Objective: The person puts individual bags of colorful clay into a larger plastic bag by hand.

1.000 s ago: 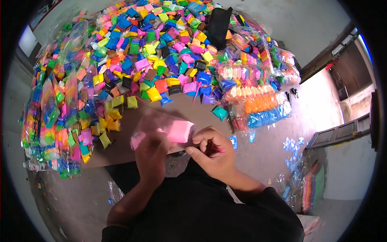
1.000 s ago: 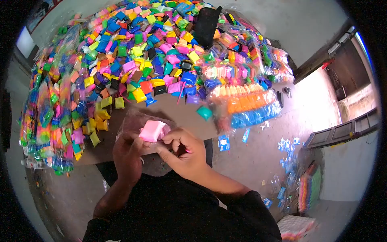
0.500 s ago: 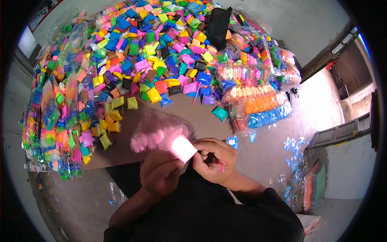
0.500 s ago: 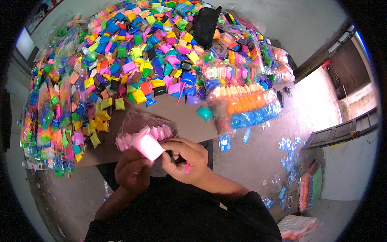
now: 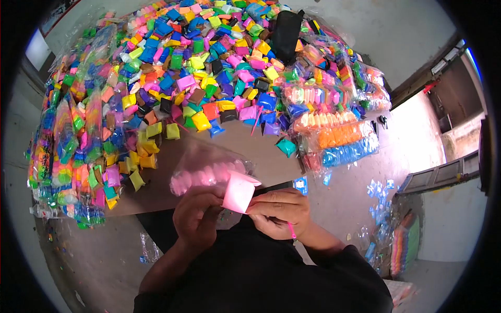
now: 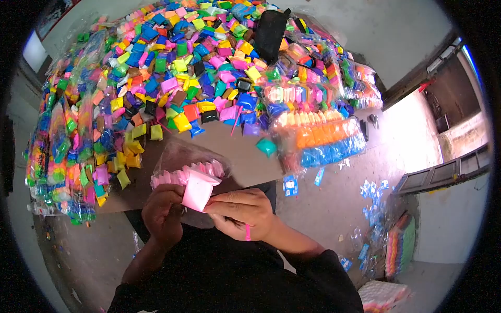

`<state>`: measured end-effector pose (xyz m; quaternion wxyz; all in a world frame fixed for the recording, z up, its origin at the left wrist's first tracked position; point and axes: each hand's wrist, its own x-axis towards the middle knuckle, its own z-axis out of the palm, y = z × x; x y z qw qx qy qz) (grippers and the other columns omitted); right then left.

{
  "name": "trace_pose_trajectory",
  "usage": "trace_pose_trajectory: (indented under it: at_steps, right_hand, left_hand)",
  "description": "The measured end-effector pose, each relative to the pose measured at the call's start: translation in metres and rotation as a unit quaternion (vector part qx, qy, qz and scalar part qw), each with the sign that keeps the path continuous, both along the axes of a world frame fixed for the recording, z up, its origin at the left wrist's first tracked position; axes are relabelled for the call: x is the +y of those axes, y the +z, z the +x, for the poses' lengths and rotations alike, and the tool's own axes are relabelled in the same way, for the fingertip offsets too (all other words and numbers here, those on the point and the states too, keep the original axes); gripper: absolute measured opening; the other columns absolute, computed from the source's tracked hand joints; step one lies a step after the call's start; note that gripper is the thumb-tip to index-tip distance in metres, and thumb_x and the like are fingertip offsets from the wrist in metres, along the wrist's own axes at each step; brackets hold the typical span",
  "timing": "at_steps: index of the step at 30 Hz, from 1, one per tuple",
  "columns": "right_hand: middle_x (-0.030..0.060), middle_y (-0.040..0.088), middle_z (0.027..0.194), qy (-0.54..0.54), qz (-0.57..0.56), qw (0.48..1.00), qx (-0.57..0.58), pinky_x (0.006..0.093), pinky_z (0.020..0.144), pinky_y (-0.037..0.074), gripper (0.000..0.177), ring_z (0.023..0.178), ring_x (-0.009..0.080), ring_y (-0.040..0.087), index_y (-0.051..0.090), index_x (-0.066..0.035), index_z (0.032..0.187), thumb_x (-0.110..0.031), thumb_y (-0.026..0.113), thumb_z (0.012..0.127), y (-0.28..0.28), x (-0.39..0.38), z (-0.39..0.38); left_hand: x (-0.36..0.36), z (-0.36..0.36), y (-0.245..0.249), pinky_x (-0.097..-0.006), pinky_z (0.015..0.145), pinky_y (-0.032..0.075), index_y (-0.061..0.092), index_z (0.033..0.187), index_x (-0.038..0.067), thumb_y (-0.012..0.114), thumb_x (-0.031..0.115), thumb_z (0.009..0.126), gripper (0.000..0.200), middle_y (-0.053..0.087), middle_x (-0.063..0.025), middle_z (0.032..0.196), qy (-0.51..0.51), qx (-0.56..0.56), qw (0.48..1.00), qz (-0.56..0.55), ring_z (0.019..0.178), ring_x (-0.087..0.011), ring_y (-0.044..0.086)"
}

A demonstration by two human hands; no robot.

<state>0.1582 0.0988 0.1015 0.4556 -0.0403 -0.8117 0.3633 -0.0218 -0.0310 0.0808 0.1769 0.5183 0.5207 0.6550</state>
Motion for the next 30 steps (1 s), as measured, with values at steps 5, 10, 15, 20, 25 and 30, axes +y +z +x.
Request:
trace_pose_trajectory:
  at_steps: [5,10,15,20,25,30]
  right_hand:
    - [0.0084,0.068,0.093,0.030,-0.307,0.947,0.095,0.0246,0.068,0.045,0.039,0.072,0.0079,0.056,0.065,0.001,0.126,0.002,0.076,0.088,-0.012,-0.012,0.004]
    - [0.0035,0.060,0.095,0.070,-0.268,0.961,0.003,0.0236,0.068,0.039,0.061,0.074,0.0056,0.047,0.052,0.002,0.145,-0.002,0.078,0.090,-0.006,-0.010,0.004]
    - [0.0041,0.062,0.103,0.114,-0.406,0.906,0.025,0.0245,0.075,0.041,0.054,0.085,0.0073,0.051,0.053,0.003,0.142,-0.002,0.077,0.094,-0.008,-0.023,-0.007]
    - [0.0067,0.065,0.112,0.120,-0.452,0.884,0.010,0.0261,0.087,0.047,0.040,0.098,0.0097,0.059,0.057,0.003,0.137,0.001,0.068,0.099,-0.008,-0.025,0.002]
    - [0.0024,0.066,0.107,0.085,-0.426,0.900,0.008,0.0264,0.087,0.046,0.029,0.097,0.0078,0.059,0.061,0.002,0.128,-0.001,0.068,0.100,-0.008,-0.027,-0.004]
    - [-0.0012,0.062,0.102,0.111,-0.440,0.890,-0.035,0.0253,0.081,0.043,0.027,0.092,0.0055,0.054,0.061,0.001,0.125,-0.001,0.069,0.100,-0.010,-0.025,-0.002]
  left_hand:
    - [-0.002,0.003,-0.009,-0.0345,0.091,0.055,0.063,0.104,-0.003,0.067,-0.001,0.100,0.005,0.068,-0.0212,0.120,-0.042,-0.123,0.991,0.011,0.104,-0.0211,0.069]
    - [-0.005,0.002,-0.016,-0.0364,0.092,0.056,0.061,0.107,-0.002,0.062,-0.002,0.103,0.004,0.072,-0.0212,0.112,-0.017,-0.041,0.999,0.015,0.102,-0.0237,0.071]
    - [-0.001,0.001,-0.008,-0.0356,0.087,0.058,0.059,0.108,0.000,0.062,-0.003,0.102,0.008,0.074,-0.0216,0.109,-0.010,0.018,0.999,0.044,0.100,-0.0256,0.074]
    - [-0.001,-0.002,-0.010,-0.0353,0.078,0.061,0.058,0.108,0.001,0.063,-0.004,0.101,0.010,0.074,-0.0234,0.109,-0.004,0.125,0.989,0.077,0.094,-0.0282,0.076]
    - [0.001,0.001,-0.008,-0.0355,0.078,0.062,0.058,0.107,0.001,0.064,-0.004,0.100,0.011,0.075,-0.0248,0.108,-0.006,0.102,0.991,0.086,0.093,-0.0296,0.077]
    - [0.003,0.010,0.002,-0.0321,0.082,0.059,0.059,0.117,-0.001,0.067,-0.001,0.099,0.019,0.073,-0.0195,0.109,-0.013,0.030,0.998,0.057,0.095,-0.0223,0.074]
